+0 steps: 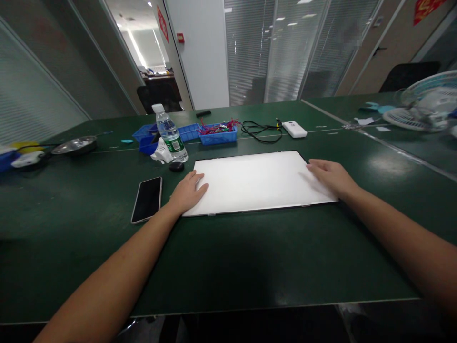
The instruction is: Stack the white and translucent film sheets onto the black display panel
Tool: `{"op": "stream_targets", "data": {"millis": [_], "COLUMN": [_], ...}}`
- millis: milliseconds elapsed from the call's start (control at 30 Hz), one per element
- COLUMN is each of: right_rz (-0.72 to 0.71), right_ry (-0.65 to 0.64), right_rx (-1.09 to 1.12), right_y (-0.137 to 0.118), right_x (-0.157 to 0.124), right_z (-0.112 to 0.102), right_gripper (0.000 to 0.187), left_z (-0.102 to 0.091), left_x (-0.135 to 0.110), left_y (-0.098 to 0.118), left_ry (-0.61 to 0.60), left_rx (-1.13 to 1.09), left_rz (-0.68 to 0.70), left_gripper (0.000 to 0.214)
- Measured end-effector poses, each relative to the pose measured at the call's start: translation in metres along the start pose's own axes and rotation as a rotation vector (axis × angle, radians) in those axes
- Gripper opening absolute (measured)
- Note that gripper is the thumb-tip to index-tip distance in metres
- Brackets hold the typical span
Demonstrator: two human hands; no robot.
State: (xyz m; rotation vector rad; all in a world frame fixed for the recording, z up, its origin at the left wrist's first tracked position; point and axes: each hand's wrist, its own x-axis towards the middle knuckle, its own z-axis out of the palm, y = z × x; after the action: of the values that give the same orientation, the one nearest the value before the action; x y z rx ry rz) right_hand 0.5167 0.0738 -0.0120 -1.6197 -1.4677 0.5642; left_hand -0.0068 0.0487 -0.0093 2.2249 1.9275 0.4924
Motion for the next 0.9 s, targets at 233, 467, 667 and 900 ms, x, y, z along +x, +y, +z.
{"op": "stream_targets", "data": {"millis": [233, 467, 667, 900], "right_rz": [0.214, 0.335, 0.267, 0.219], "right_ry": [0.056, 0.11, 0.175, 0.274], "right_rx": [0.549, 0.908, 1.041, 1.07], "right_y": [-0.018, -0.039, -0.045, -0.036], "right_x": [-0.002, -0.014, -0.019, -0.014], "right_z": [-0.008, -0.015, -0.013, -0.003], "right_gripper": [0.035, 0.051, 0.047, 0.052], "left_z": [-0.001, -0.001, 0.0, 0.001], "left_x": [-0.001, -0.002, -0.001, 0.0], "left_y": [0.002, 0.001, -0.003, -0.005], "left_ry": [0.011, 0.014, 0.024, 0.028], "left_rx": [0.014, 0.004, -0.025, -0.023], "left_rz": [-0.021, -0.035, -0.004, 0.006], "left_gripper": [0.061, 0.061, 0.063, 0.063]}}
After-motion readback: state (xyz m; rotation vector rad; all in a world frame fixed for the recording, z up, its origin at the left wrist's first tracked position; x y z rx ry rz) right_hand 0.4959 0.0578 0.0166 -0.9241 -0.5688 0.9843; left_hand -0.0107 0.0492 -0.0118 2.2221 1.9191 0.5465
